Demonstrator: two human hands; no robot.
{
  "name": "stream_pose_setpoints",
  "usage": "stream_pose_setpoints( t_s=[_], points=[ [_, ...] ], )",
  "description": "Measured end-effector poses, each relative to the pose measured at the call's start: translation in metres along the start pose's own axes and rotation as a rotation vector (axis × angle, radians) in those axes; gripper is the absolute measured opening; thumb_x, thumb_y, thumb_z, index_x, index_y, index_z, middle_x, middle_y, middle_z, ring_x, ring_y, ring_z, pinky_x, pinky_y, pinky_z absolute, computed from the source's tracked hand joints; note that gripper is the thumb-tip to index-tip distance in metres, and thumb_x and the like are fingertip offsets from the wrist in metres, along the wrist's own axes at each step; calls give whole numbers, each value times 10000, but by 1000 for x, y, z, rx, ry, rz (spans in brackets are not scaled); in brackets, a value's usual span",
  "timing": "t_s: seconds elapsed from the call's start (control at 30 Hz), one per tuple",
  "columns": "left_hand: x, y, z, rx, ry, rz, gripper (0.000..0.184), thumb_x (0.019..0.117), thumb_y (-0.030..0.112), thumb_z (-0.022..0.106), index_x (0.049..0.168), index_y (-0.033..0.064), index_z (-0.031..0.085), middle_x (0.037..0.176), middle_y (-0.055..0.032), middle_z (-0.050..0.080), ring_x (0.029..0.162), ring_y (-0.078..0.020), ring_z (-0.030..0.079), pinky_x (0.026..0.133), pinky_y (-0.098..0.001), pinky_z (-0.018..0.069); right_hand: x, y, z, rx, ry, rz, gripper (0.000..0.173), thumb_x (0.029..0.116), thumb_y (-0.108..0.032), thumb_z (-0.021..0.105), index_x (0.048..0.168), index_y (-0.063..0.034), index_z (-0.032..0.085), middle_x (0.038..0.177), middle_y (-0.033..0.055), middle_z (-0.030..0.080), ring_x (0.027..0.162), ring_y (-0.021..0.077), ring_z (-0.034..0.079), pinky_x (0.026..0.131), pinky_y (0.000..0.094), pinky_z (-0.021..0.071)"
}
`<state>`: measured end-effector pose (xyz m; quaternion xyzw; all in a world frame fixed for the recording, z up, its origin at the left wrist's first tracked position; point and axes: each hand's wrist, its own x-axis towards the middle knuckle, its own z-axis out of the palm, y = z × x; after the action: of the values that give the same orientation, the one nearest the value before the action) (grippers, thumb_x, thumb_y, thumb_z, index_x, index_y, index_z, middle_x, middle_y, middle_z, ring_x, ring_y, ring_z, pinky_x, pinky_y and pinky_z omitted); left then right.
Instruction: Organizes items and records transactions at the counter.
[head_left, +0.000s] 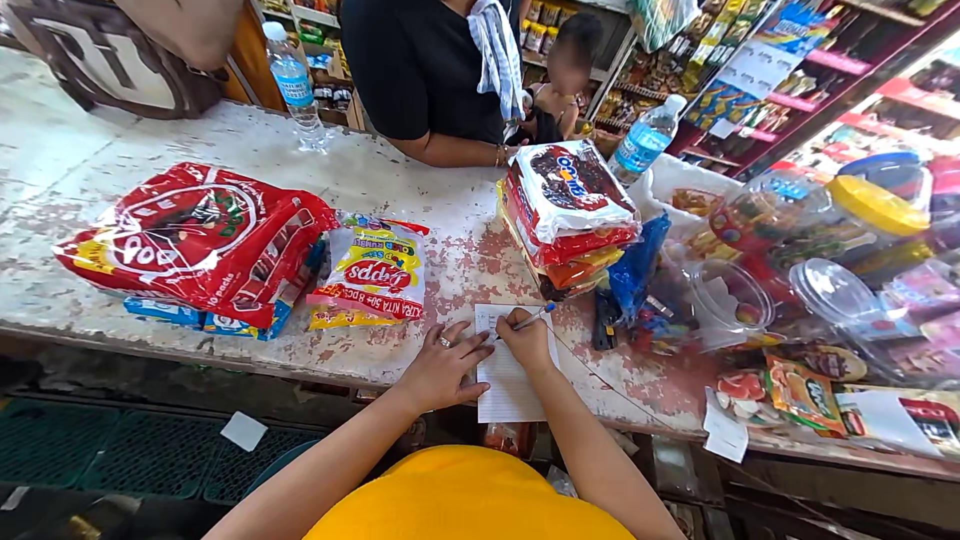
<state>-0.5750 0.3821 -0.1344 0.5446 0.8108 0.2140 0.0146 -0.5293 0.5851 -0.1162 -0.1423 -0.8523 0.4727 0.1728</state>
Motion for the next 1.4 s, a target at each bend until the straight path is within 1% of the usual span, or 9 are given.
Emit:
stream_pose_setpoints(
  t_s=[0.13,0.27,0.6,0.7,0.77,0.83,0.93,1.07,1.4],
  points=[
    [1,0,-1,-15,11,3,611,986,637,441,1442,256,581,1552,4,518,1489,-362,376,1128,-691,280,1,-3,-2,-48,-24,19,251,885,-81,692,672,-18,577,579,-14,514,553,24,475,561,228,416],
    [1,0,-1,-2,11,5,618,988,645,421,1447,263,576,1558,11,512,1492,-351,374,1128,-686,281,1,-2,-3,-64,-31,10,259,897,-88,683,674,-19,568,569,-9,491,544,43,463,559,245,405],
    [1,-1,0,13,9,9,616,992,643,409,1452,265,569,1565,14,503,1492,-350,374,1124,-685,282,2,0,-2,-38,-19,-27,283,895,-54,665,644,-34,536,553,-31,472,526,15,441,538,210,386],
    [0,-1,0,17,-7,-2,620,993,651,398,1458,275,562,1571,11,495,1500,-346,361,1134,-679,271,-1,0,-4,-115,-31,-60,294,896,-94,660,633,-40,540,549,-26,475,534,25,443,544,230,374],
    [0,0,0,20,33,-11,597,989,635,422,1412,259,610,1524,-17,545,1471,-353,404,1131,-670,293,-1,0,-6,-114,-28,-57,303,896,-111,665,627,-49,540,549,-37,473,533,11,438,545,221,369],
    [-2,1,1,29,123,-23,566,985,610,451,1326,220,680,1416,-57,628,1404,-359,486,1114,-650,342,1,2,-8,-46,-19,-33,297,892,-96,681,633,-57,541,550,-49,494,521,-9,460,535,197,396],
    [-5,2,2,53,183,-28,552,988,593,451,1268,196,712,1324,-63,676,1347,-349,538,1091,-622,383,1,4,-7,-12,-4,-27,283,885,-75,686,639,-52,548,547,-47,500,516,-9,465,530,193,400],
    [-4,3,1,22,177,-24,559,991,587,469,1269,169,713,1326,-66,680,1352,-360,536,1091,-634,383,2,4,-9,-34,-40,-25,277,882,-84,666,638,-58,536,559,-56,481,535,-6,444,544,207,382],
    [-5,2,3,40,190,-15,564,993,591,448,1265,175,713,1322,-48,683,1349,-344,539,1091,-623,381,2,5,-8,-35,-18,-57,283,869,-66,669,624,-63,527,547,-60,473,526,-16,436,534,195,373]
  ],
)
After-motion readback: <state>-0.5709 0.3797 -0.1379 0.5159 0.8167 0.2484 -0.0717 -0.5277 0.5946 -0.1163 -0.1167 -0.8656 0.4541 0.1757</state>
